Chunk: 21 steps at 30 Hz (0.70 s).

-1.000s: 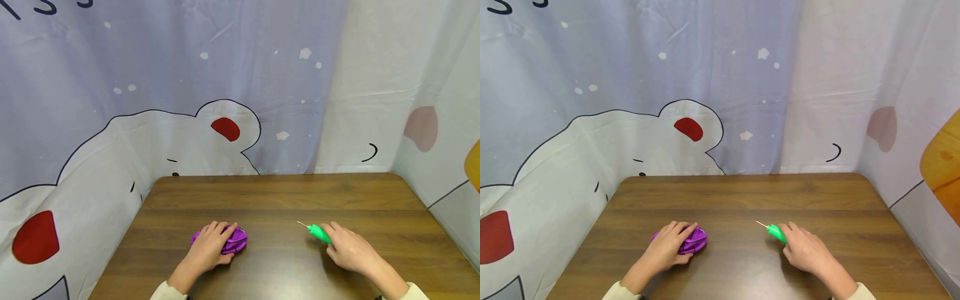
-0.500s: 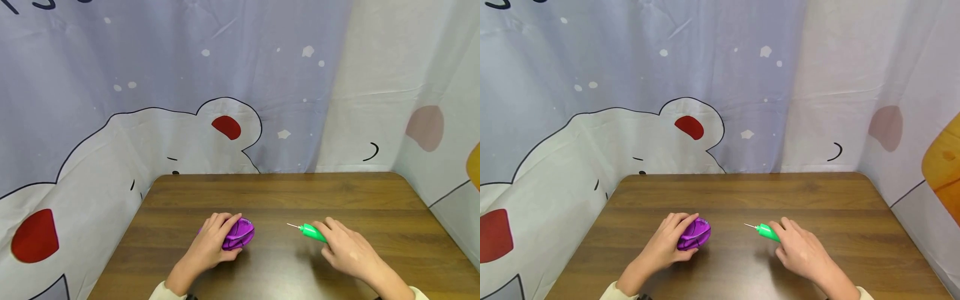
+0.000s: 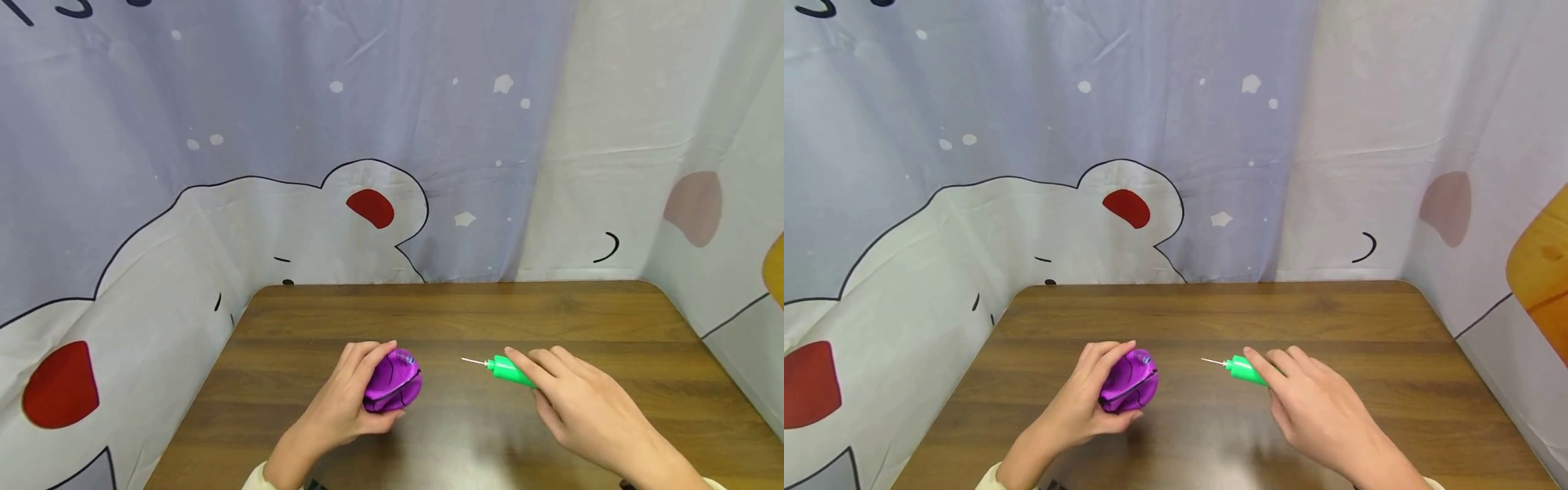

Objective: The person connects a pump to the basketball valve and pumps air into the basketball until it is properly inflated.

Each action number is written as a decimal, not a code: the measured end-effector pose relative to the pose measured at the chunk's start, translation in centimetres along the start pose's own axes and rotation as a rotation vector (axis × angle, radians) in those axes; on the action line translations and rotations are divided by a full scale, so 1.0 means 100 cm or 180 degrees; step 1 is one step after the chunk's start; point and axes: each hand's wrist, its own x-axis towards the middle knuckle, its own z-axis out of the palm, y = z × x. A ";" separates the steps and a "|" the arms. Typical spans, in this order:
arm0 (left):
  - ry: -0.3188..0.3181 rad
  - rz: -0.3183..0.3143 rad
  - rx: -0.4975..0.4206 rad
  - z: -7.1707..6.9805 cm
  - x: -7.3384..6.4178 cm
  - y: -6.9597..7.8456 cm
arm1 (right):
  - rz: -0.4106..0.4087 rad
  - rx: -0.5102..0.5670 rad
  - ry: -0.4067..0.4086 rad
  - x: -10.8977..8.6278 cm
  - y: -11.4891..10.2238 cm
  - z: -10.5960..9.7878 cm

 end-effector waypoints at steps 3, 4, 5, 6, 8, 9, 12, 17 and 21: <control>0.0065 0.0090 0.0005 -0.002 0.003 0.003 | -0.0126 0.0017 0.0067 0.005 -0.005 -0.007; 0.0079 0.0110 0.0007 -0.003 0.004 0.004 | -0.0165 0.0022 0.0094 0.006 -0.007 -0.009; 0.0095 0.0131 0.0003 -0.004 0.005 0.005 | -0.0209 0.0042 0.0122 0.008 -0.008 -0.011; 0.0102 0.0140 -0.0011 -0.004 0.005 0.005 | -0.0244 0.0045 0.0141 0.009 -0.010 -0.012; 0.0113 0.0151 -0.0060 -0.005 0.006 0.007 | -0.0311 0.0038 0.0203 0.013 -0.013 -0.015; 0.0121 0.0165 -0.0094 -0.006 0.007 0.008 | -0.0342 0.0037 0.0231 0.014 -0.014 -0.016; 0.0137 0.0200 -0.0207 -0.006 0.008 0.008 | -0.0402 0.0041 0.0299 0.019 -0.018 -0.020; 0.0160 0.0217 -0.0335 -0.004 0.009 0.006 | -0.0514 0.0081 0.0471 0.027 -0.023 -0.025; 0.0118 0.0171 -0.0389 -0.002 0.008 0.004 | -0.0577 0.0113 0.0526 0.033 -0.027 -0.027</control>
